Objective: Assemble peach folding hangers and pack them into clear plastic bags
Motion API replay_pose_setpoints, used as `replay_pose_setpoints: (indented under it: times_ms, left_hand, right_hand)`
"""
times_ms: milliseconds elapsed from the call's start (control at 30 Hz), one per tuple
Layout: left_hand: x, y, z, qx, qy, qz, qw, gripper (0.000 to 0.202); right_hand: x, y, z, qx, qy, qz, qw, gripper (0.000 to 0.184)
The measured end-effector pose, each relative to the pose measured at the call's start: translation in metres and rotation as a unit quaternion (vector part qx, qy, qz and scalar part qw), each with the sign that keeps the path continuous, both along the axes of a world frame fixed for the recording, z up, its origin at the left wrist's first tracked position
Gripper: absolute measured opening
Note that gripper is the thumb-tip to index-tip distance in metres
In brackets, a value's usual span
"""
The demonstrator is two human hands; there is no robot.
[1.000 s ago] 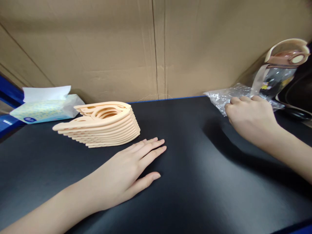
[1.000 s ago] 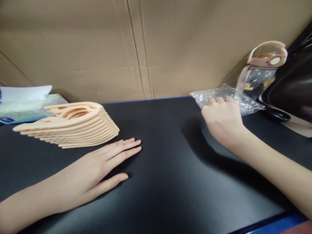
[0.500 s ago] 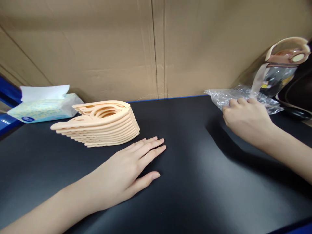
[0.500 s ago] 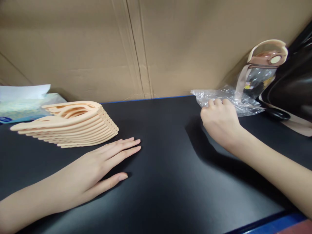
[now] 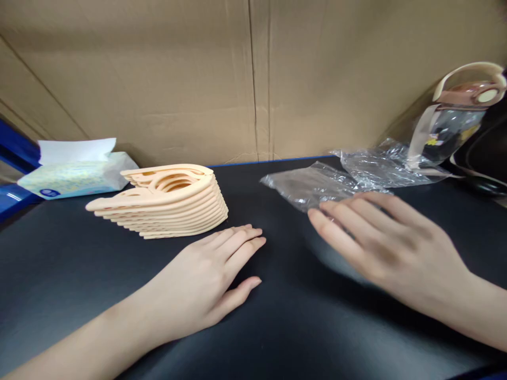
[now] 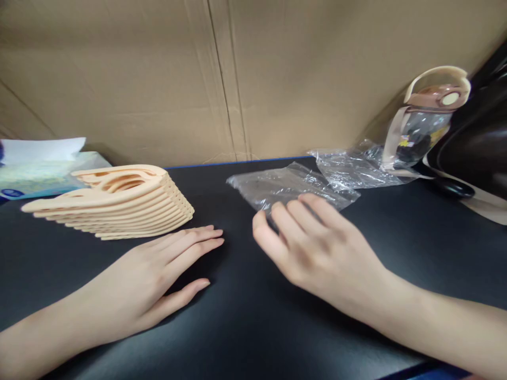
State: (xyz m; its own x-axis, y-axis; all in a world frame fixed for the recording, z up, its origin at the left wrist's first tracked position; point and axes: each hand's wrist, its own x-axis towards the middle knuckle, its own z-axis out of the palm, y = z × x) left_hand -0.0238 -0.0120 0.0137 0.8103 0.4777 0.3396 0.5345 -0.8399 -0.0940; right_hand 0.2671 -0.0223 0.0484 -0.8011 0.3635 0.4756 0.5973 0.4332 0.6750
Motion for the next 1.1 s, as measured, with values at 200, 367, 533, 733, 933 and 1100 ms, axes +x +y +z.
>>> replay_pose_setpoints:
  times_ms: [200,367,533,733,933,1100]
  left_hand:
    - [0.012,-0.010,0.003,0.139,-0.039,0.026,0.989,0.026]
    - [0.013,-0.005,0.004,0.116,0.014,0.049,0.992,0.042]
    - [0.007,-0.001,-0.004,0.039,-0.033,0.049,0.998,0.044]
    - [0.003,-0.001,-0.007,0.011,-0.057,0.070,0.996,0.048]
    - [0.008,-0.001,0.003,0.013,-0.029,0.063,0.998,0.043]
    - [0.008,-0.001,0.003,0.029,-0.014,0.061,0.998,0.042]
  right_hand:
    - [-0.007,-0.011,-0.013,-0.066,0.017,0.158,0.985,0.034]
    - [0.000,-0.017,-0.021,-0.083,-0.011,0.246,0.966,0.040]
    - [0.004,-0.018,-0.021,-0.095,-0.009,0.280,0.955,0.030]
    - [-0.003,-0.048,-0.033,-0.165,0.125,0.164,0.964,0.022]
    - [0.000,-0.056,-0.035,-0.168,0.092,0.131,0.973,0.009]
    - [0.009,-0.057,-0.032,-0.180,0.079,0.105,0.975,0.016]
